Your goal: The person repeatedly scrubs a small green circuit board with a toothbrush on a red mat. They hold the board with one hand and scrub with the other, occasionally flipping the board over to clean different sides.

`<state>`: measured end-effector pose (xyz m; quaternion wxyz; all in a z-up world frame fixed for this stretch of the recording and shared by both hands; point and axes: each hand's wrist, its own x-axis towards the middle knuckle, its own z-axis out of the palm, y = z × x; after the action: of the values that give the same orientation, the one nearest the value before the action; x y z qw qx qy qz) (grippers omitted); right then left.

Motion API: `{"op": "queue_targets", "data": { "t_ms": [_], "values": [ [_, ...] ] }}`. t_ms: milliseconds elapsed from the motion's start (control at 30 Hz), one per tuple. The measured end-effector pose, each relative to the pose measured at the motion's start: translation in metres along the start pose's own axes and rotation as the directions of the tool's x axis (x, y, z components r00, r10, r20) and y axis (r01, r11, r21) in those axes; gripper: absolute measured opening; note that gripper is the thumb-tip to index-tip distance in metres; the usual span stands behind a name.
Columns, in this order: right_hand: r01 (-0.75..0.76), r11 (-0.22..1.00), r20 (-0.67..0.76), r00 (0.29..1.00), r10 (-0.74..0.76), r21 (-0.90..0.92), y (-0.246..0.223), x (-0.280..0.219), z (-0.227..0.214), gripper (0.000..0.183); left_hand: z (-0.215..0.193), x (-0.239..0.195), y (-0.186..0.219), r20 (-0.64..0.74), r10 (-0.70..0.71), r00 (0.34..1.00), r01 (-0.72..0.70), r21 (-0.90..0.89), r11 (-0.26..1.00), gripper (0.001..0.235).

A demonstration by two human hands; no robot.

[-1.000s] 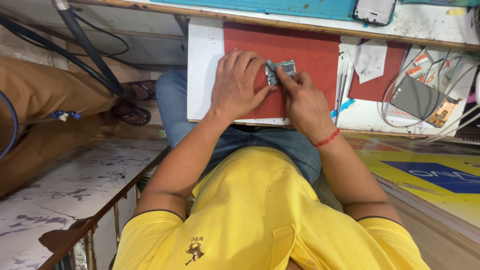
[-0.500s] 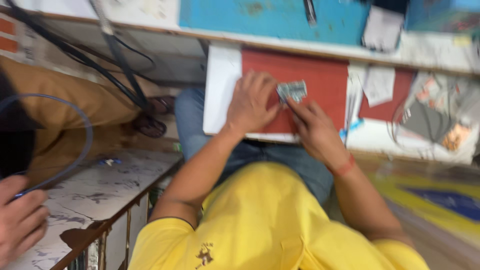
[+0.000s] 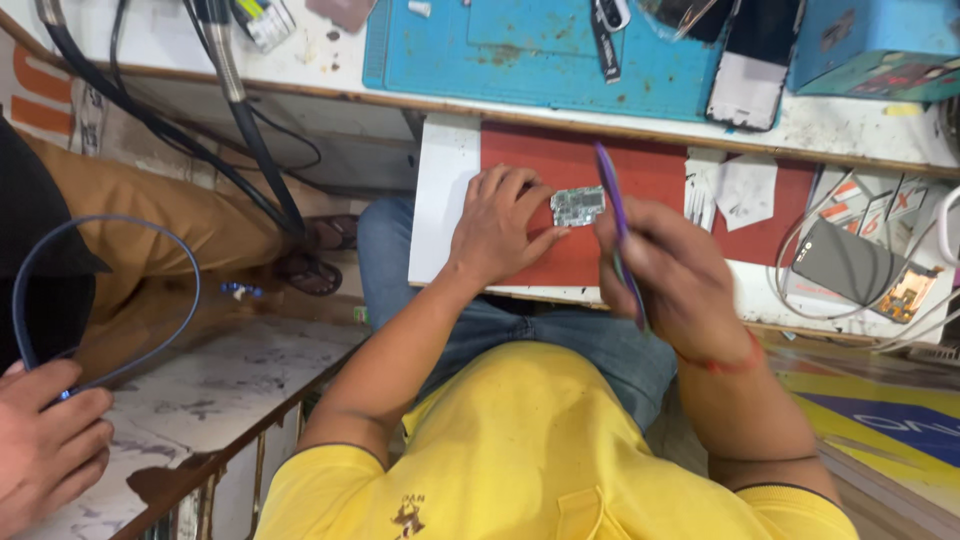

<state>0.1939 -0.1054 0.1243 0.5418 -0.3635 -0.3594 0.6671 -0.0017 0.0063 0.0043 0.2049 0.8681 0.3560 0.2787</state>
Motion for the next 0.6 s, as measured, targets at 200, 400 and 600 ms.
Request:
{"op": "queue_targets", "data": {
  "t_ms": [200, 400, 600],
  "values": [
    [0.213, 0.946, 0.776, 0.628, 0.059, -0.244, -0.081, -0.022, 0.027, 0.03, -0.001, 0.003, 0.001, -0.023, -0.002, 1.0, 0.001, -0.009, 1.0, 0.05],
    [-0.11, 0.784, -0.143, 0.959, 0.246, 0.611, 0.035, 0.067, -0.02, 0.028, 0.0, 0.0, 0.001, -0.075, 0.038, 0.996, -0.036, 0.022, 0.999, 0.048],
    [-0.084, 0.811, -0.223, 0.94, 0.257, 0.579, 0.097, 0.075, -0.088, 0.025, 0.0, 0.0, 0.003, -0.02, -0.007, 1.0, 0.007, -0.001, 1.0, 0.047]
  ]
}}
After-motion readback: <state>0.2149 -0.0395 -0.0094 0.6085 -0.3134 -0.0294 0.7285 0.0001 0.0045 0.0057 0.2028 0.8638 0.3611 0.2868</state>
